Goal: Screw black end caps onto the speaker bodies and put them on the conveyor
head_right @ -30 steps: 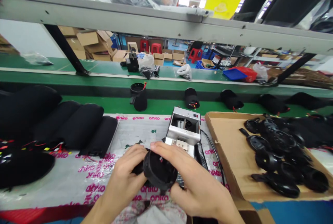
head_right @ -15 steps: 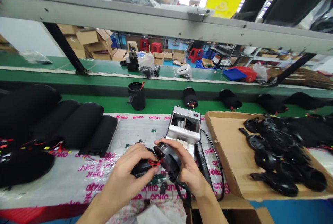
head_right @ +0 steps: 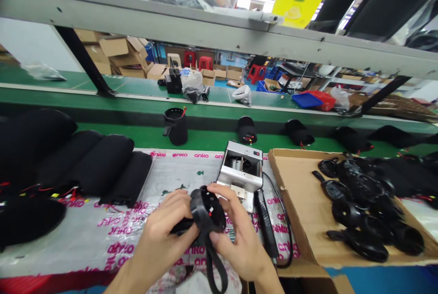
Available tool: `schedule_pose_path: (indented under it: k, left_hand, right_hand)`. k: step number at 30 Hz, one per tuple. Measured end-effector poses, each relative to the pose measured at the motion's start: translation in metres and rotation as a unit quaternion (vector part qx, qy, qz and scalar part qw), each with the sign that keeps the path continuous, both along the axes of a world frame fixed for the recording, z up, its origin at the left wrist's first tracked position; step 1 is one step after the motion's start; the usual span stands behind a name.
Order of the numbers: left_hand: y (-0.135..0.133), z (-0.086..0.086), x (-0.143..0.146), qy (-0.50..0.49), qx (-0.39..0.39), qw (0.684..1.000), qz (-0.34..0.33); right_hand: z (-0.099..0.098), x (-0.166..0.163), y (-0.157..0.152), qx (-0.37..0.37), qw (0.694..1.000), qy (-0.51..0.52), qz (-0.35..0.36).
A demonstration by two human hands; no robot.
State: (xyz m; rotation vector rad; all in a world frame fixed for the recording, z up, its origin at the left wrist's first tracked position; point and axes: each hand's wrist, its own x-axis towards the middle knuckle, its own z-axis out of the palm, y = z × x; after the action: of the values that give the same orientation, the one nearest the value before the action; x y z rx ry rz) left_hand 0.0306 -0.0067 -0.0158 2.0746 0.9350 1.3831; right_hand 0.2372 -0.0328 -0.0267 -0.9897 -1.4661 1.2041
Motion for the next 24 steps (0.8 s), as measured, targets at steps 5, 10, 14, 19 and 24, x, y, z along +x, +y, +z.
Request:
schedule_pose_path:
  k: [5, 10, 14, 19, 24]
  left_hand:
    - [0.000, 0.000, -0.008, -0.001, -0.030, 0.999, -0.023]
    - [0.001, -0.003, -0.006, -0.029, -0.046, 0.998, -0.013]
    - [-0.001, -0.002, -0.002, -0.029, -0.038, 0.999, 0.011]
    - [-0.005, 0.001, -0.006, -0.021, -0.072, 0.996, 0.042]
    - [-0.009, -0.019, -0.030, -0.092, -0.207, 0.974, 0.011]
  right_hand:
    - [-0.011, -0.002, 0.009, -0.053, 0.994, 0.100, 0.002]
    - [-0.028, -0.008, 0.004, -0.077, 0.989, 0.124, -0.021]
    - [-0.038, -0.021, -0.002, -0.047, 0.991, 0.118, -0.052]
    - [-0.034, -0.032, -0.011, 0.008, 0.997, 0.070, -0.035]
    - [-0.031, -0.026, -0.015, 0.018, 0.999, -0.032, 0.005]
